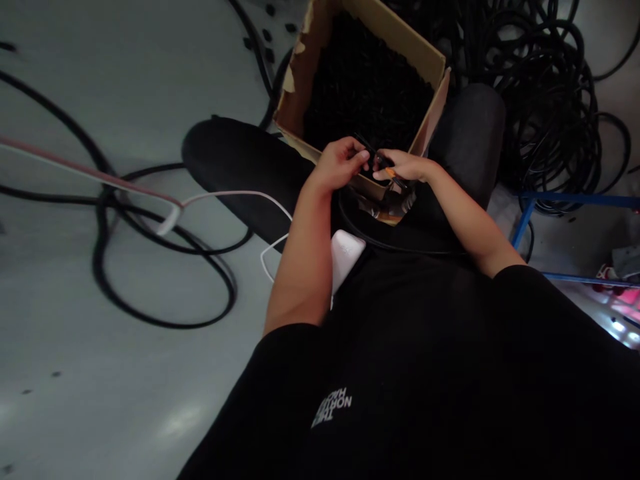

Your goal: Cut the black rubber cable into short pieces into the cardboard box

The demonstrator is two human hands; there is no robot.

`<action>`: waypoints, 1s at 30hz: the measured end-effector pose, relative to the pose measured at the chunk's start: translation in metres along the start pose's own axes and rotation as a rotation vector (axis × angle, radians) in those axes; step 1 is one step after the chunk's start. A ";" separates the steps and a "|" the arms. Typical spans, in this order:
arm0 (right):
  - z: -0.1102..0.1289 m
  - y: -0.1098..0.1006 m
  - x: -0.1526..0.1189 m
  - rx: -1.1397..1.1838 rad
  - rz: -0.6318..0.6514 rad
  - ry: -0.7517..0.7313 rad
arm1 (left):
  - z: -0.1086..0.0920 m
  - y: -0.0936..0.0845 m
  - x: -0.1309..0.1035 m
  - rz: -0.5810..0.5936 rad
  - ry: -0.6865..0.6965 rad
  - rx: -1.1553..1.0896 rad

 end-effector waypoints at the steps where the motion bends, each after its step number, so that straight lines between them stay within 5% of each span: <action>1: -0.002 -0.003 -0.001 -0.011 -0.021 0.018 | -0.001 -0.001 -0.002 0.012 -0.008 -0.017; 4: -0.007 -0.006 -0.005 -0.022 -0.047 0.040 | -0.005 -0.005 -0.007 0.030 -0.046 -0.056; 14: -0.004 0.015 -0.018 0.151 0.144 0.153 | -0.011 0.010 -0.017 0.184 -0.211 -0.182; 22: -0.012 0.000 -0.014 0.205 0.094 0.141 | -0.020 0.009 -0.010 0.122 -0.252 -0.344; 26: -0.033 0.009 -0.007 0.268 0.182 0.265 | -0.018 0.012 -0.013 0.136 -0.309 -0.367; 30: -0.020 0.017 -0.008 0.326 0.226 0.170 | -0.021 0.016 -0.016 0.155 -0.367 -0.398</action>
Point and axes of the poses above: each hand's wrist, its own x-axis towards the middle knuckle, its own y-axis out of the palm, z = x × y, the point moved 8 cm from there along x, towards the middle knuckle, and after that the axes turned 14 degrees about y, right-handed, at the moved point
